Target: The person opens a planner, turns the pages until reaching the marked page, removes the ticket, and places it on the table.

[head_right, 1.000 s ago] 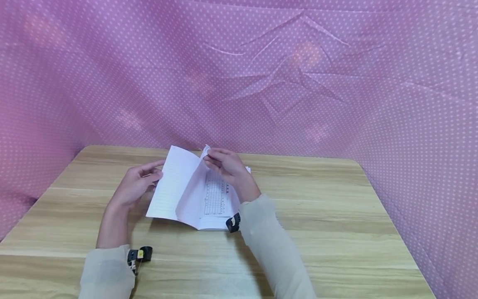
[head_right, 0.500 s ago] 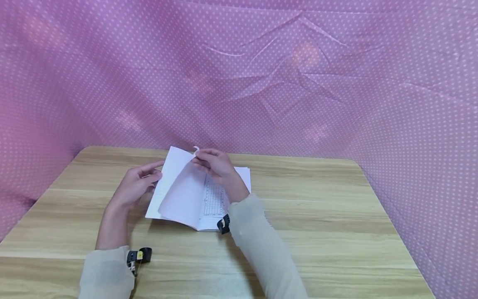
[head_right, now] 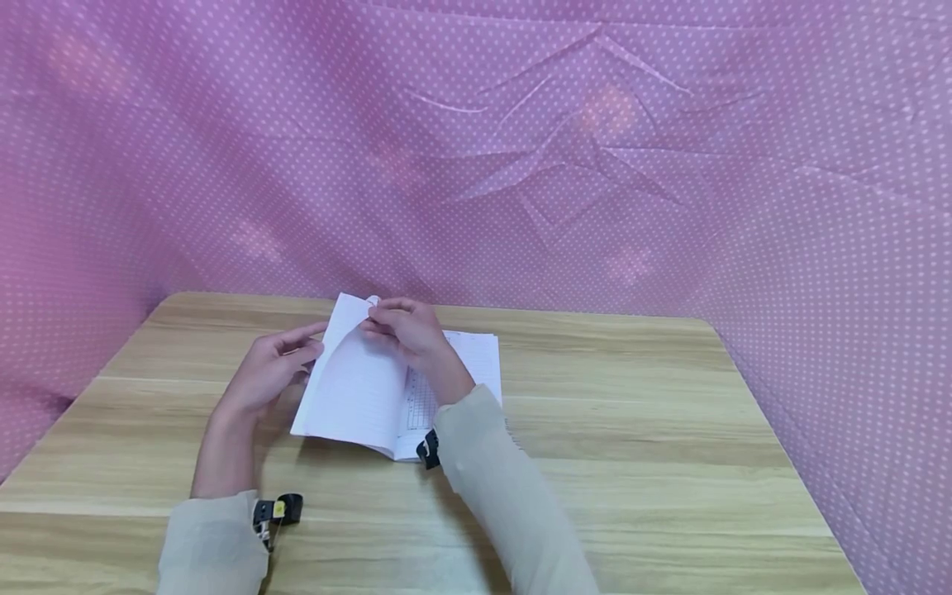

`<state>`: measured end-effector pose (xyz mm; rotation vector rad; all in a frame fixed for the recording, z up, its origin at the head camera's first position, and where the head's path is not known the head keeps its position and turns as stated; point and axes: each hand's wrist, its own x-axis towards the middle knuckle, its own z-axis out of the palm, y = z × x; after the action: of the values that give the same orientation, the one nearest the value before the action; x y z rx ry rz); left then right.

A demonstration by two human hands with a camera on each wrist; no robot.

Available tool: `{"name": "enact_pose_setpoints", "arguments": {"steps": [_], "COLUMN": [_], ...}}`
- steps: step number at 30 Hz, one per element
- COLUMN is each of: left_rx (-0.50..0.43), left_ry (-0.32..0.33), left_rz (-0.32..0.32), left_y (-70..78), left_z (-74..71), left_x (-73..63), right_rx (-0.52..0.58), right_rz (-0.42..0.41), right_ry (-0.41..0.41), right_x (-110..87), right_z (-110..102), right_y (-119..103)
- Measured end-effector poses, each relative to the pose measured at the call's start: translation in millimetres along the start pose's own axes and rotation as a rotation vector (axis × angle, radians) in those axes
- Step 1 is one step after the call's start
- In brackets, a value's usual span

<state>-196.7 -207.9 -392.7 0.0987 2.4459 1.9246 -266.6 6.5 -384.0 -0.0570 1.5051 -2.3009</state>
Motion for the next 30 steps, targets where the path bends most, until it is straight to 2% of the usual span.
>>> {"name": "enact_pose_setpoints", "arguments": {"steps": [8, 19, 30], "left_rx": [-0.002, 0.01, -0.007], "left_ry": [0.004, 0.008, 0.007], "left_rz": [-0.008, -0.024, -0.003], "left_y": [-0.4, 1.2, 3.4], "left_z": [-0.4, 0.6, -0.3], "left_x": [-0.6, -2.3, -1.1], "right_rx": [0.026, -0.026, -0.043], "right_rz": [0.008, -0.022, -0.007], "right_ry": [0.022, 0.063, 0.096], "right_x": [4.7, 12.8, 13.7], "right_z": [12.9, 27.7, 35.4], "right_y": [5.9, 18.3, 15.0]}}
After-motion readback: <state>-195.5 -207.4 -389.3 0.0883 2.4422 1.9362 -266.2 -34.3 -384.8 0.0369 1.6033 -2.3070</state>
